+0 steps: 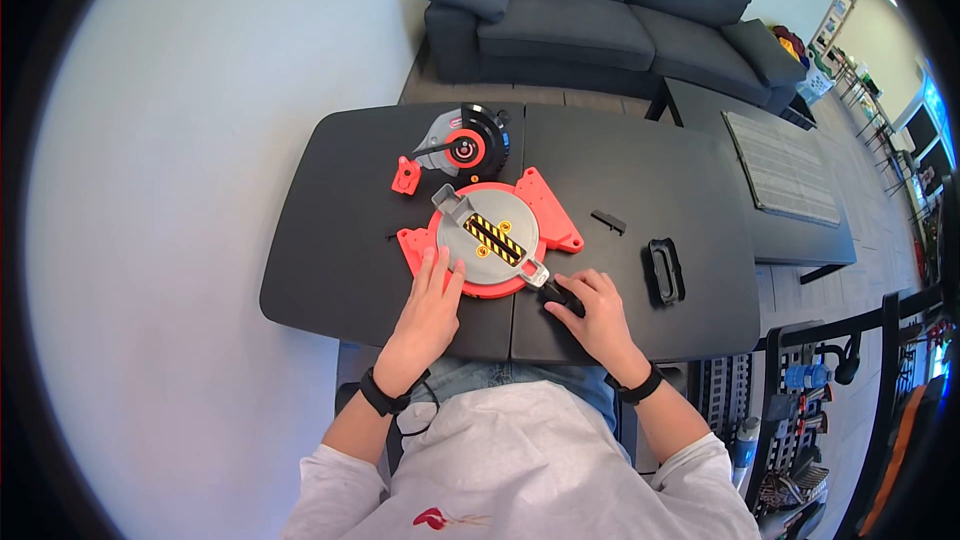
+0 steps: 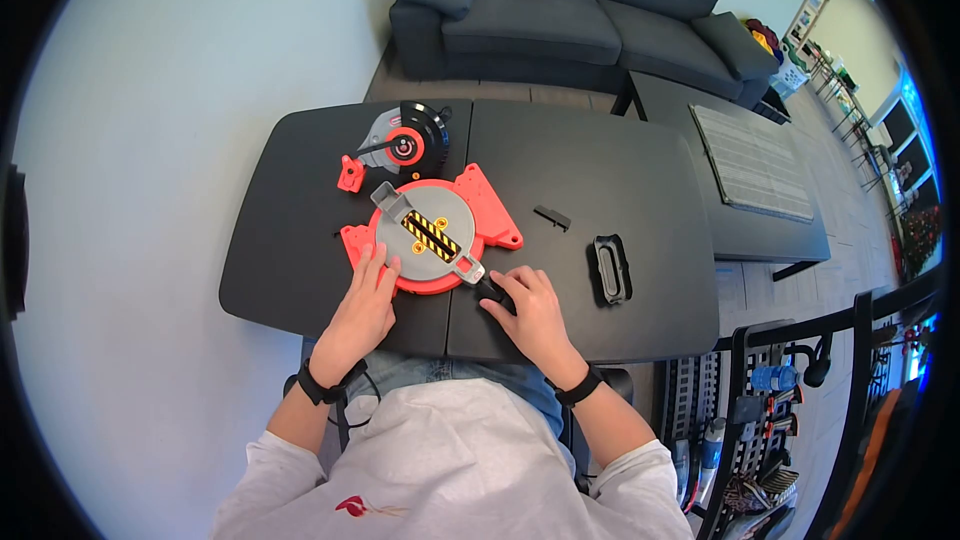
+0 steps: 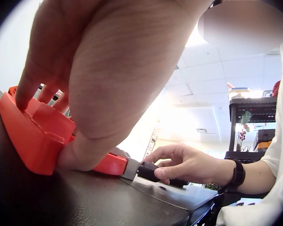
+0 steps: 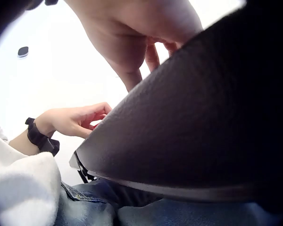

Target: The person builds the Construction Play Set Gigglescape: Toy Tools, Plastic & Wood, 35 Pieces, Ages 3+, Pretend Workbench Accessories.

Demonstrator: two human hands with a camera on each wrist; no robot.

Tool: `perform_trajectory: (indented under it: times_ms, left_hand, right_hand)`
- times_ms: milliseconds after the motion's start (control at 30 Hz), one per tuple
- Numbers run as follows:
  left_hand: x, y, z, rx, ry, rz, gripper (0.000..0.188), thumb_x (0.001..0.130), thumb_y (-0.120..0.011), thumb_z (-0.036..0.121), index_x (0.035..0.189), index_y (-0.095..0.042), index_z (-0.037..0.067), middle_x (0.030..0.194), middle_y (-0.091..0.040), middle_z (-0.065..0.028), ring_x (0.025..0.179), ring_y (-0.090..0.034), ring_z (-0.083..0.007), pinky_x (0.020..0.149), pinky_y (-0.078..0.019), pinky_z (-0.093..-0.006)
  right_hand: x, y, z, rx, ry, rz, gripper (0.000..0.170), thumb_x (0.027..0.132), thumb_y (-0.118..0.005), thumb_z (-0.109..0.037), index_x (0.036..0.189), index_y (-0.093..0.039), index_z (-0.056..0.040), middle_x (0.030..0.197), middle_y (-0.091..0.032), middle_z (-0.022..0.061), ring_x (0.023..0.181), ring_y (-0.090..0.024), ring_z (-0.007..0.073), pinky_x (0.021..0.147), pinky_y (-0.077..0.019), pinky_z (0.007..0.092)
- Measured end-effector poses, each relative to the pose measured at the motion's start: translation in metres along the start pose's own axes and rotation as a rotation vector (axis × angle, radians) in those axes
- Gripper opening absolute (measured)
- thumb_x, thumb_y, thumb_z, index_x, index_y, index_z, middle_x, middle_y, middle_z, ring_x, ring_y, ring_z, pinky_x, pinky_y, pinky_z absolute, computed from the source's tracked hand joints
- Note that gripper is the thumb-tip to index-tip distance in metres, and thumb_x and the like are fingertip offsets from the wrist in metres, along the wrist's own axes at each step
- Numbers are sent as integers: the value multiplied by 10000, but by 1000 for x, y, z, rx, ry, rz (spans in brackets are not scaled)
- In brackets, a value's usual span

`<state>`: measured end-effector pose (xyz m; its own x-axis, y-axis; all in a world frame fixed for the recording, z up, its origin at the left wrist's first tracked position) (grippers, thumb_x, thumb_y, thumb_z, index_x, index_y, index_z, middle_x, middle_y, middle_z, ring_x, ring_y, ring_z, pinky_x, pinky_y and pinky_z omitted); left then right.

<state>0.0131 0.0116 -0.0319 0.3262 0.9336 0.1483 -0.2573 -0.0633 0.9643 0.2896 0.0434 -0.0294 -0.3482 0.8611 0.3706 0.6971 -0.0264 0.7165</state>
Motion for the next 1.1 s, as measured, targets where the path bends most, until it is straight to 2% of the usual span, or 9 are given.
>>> perform_trajectory:
  times_ms: [167,367,467,767,867,967,1100]
  left_hand:
    - [-2,-1,0,-16,-7,13,738,824,-675,-93,1531,-468,-72,1624,-378,-336,1559,-323,-537,1282,-373,-529]
    - [-1,-5,-2,18,3,21,727,828,-674,-93,1527,-475,-69,1620,-384,-336,1559,-326,-535,1281,-377,-528]
    - [-3,-6,-2,12,-9,30,722,831,-675,-92,1525,-479,-68,1618,-389,-335,1559,-327,-535,1281,-377,-526]
    - [-3,-5,0,33,-5,22,711,830,-677,-87,1516,-489,-78,1618,-390,-336,1562,-325,-532,1283,-375,-524]
    - [-3,-5,0,31,-9,31,707,831,-673,-89,1515,-491,-79,1617,-392,-338,1559,-328,-535,1282,-374,-524]
    - [-3,-6,-1,28,-2,33,703,833,-669,-91,1514,-493,-81,1615,-396,-339,1557,-333,-535,1281,-374,-525]
    - [-2,-10,-3,39,-6,45,705,833,-663,-97,1516,-488,-81,1620,-390,-337,1557,-332,-537,1279,-376,-529]
  right_hand:
    - [-1,1,-3,21,-41,-33,368,909,-836,-138,1240,-738,-9,1012,-696,131,930,-628,334,835,-543,436]
    - [0,-5,-1,34,10,9,377,929,-809,-116,1279,-710,-18,1026,-701,141,954,-642,347,845,-542,442]
    - [3,7,-18,-16,28,47,346,938,-799,-115,1259,-722,-15,1038,-704,137,970,-645,350,860,-543,445]
    - [-1,-2,-4,13,-59,5,251,942,-804,-109,1176,-751,-32,982,-722,138,879,-699,351,790,-570,431]
    - [-1,-4,-2,26,-17,65,260,930,-822,-126,1153,-736,-24,968,-729,141,885,-705,337,783,-569,429]
    - [1,4,-11,4,-28,-22,316,924,-824,-153,1181,-709,-8,1017,-724,149,932,-674,367,827,-556,460]
    - [-1,-1,-4,7,-67,-33,339,903,-847,-172,1160,-711,1,1027,-731,159,936,-685,375,826,-560,461]
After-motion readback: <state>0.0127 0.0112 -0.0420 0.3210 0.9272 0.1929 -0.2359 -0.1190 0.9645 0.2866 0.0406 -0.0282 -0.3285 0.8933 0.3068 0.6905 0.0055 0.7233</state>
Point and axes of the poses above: each hand's wrist, its own x-axis towards the middle knuckle, its own y-axis out of the back of the hand, z = x × y, the point moved 3 cm from there along x, towards the middle knuckle
